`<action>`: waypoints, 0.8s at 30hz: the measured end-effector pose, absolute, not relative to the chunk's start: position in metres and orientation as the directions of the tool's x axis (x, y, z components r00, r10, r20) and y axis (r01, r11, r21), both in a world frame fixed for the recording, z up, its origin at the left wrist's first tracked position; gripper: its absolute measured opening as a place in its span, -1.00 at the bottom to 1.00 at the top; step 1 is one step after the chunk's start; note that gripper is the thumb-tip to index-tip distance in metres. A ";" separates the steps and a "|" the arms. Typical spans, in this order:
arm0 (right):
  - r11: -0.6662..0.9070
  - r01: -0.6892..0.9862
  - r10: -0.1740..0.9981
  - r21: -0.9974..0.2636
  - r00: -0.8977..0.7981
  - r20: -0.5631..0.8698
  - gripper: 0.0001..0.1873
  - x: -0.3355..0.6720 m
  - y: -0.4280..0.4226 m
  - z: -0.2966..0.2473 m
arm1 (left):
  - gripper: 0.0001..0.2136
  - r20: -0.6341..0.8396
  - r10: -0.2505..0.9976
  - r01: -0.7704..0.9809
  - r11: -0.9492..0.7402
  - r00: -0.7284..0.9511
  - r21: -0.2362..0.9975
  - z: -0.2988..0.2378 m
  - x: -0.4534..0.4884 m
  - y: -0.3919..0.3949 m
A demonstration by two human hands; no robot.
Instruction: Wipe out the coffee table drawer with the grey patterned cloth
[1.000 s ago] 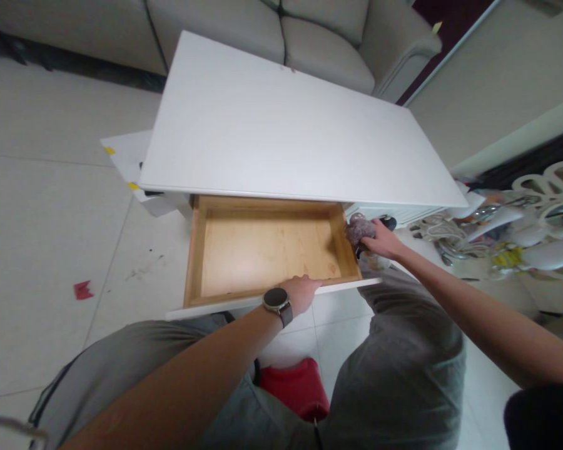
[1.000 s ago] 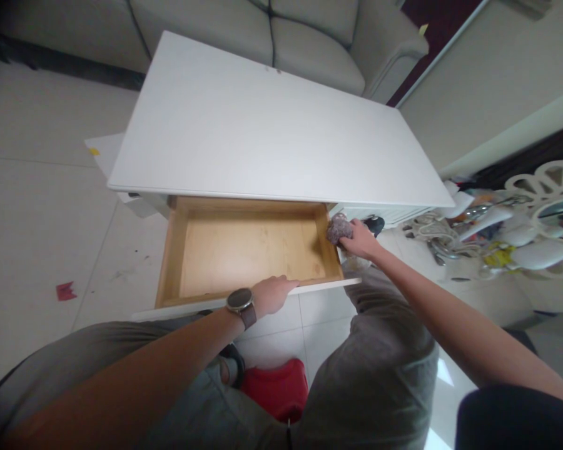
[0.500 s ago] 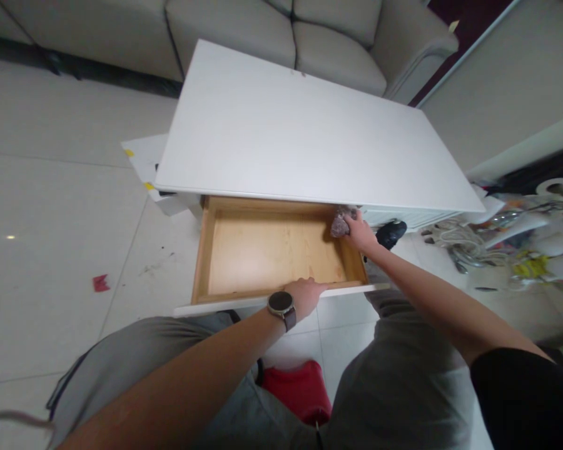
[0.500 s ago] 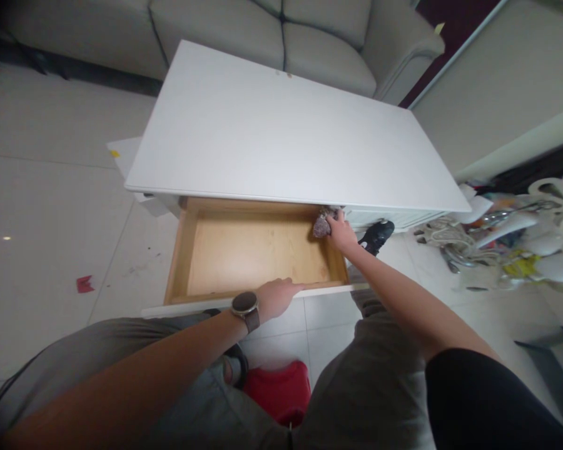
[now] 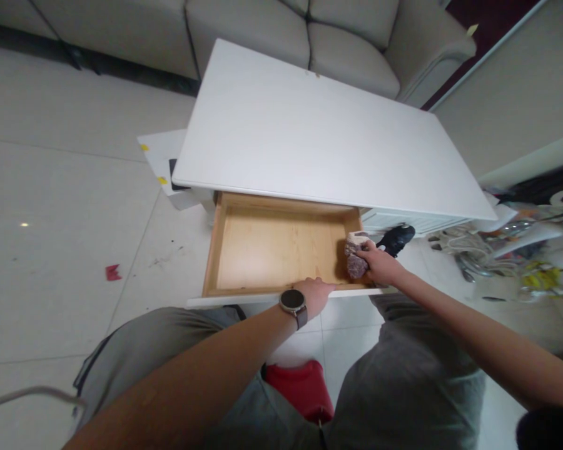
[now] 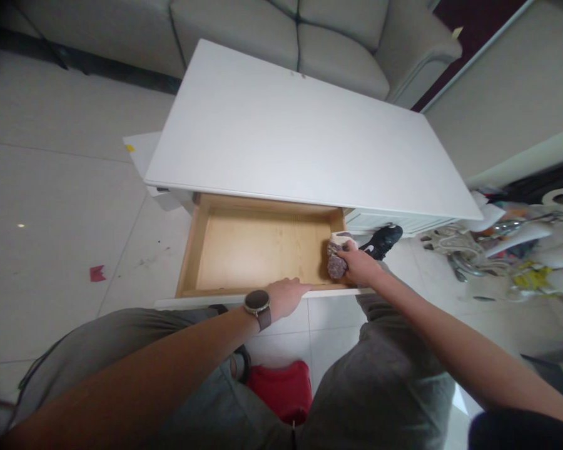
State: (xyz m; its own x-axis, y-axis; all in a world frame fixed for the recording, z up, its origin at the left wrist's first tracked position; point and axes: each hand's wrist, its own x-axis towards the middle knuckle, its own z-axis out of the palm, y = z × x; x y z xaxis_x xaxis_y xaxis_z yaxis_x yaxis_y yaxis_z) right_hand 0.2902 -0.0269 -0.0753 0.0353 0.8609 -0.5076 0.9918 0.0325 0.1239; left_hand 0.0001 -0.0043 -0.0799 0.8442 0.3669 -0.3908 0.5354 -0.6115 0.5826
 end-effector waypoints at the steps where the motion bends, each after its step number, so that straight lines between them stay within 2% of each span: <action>1: 0.023 0.996 0.866 0.090 0.026 -0.500 -0.37 0.293 -0.029 -0.068 | -0.61 -0.397 0.366 0.539 -0.609 0.842 0.582 -0.079 0.000 -0.004; 5: -0.034 0.998 0.946 0.054 0.049 -0.320 -0.28 0.290 -0.020 -0.035 | -0.61 -0.393 0.357 0.531 -0.612 0.847 0.586 -0.075 0.000 -0.004; 8: 0.012 0.998 0.972 0.062 0.003 -0.237 -0.25 0.268 -0.005 -0.036 | -0.60 -0.397 0.356 0.532 -0.616 0.846 0.581 -0.074 0.000 -0.004; 11: 0.103 0.994 0.946 0.039 -0.086 -0.311 -0.23 0.247 0.011 -0.075 | -0.61 -0.394 0.346 0.522 -0.631 0.851 0.574 -0.073 0.000 -0.003; 13: 0.115 0.993 0.909 0.031 -0.093 -0.407 -0.25 0.241 0.020 -0.112 | -0.61 -0.398 0.334 0.516 -0.639 0.855 0.571 -0.072 0.000 -0.002; 15: 0.091 0.995 0.880 0.036 -0.064 -0.471 -0.17 0.238 0.029 -0.144 | -0.61 -0.399 0.326 0.510 -0.639 0.857 0.576 -0.072 0.000 -0.001; 18: 0.075 0.997 0.888 0.009 -0.063 -0.455 -0.10 0.230 0.045 -0.169 | -0.59 -0.387 0.334 0.509 -0.628 0.859 0.589 -0.072 0.000 -0.001; 24: 0.155 0.986 0.888 -0.061 -0.166 -0.429 -0.10 0.162 0.091 -0.169 | -0.60 -0.377 0.356 0.518 -0.606 0.855 0.603 -0.078 0.002 -0.005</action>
State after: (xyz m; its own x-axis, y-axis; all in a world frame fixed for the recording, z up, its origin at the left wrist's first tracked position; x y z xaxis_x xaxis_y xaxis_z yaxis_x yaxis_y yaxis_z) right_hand 0.1616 0.0910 -0.1692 -0.1664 0.8878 -0.4292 0.9860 0.1552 -0.0612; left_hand 0.0018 -0.0055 -0.0782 0.8552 0.3556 -0.3770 0.5180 -0.6063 0.6033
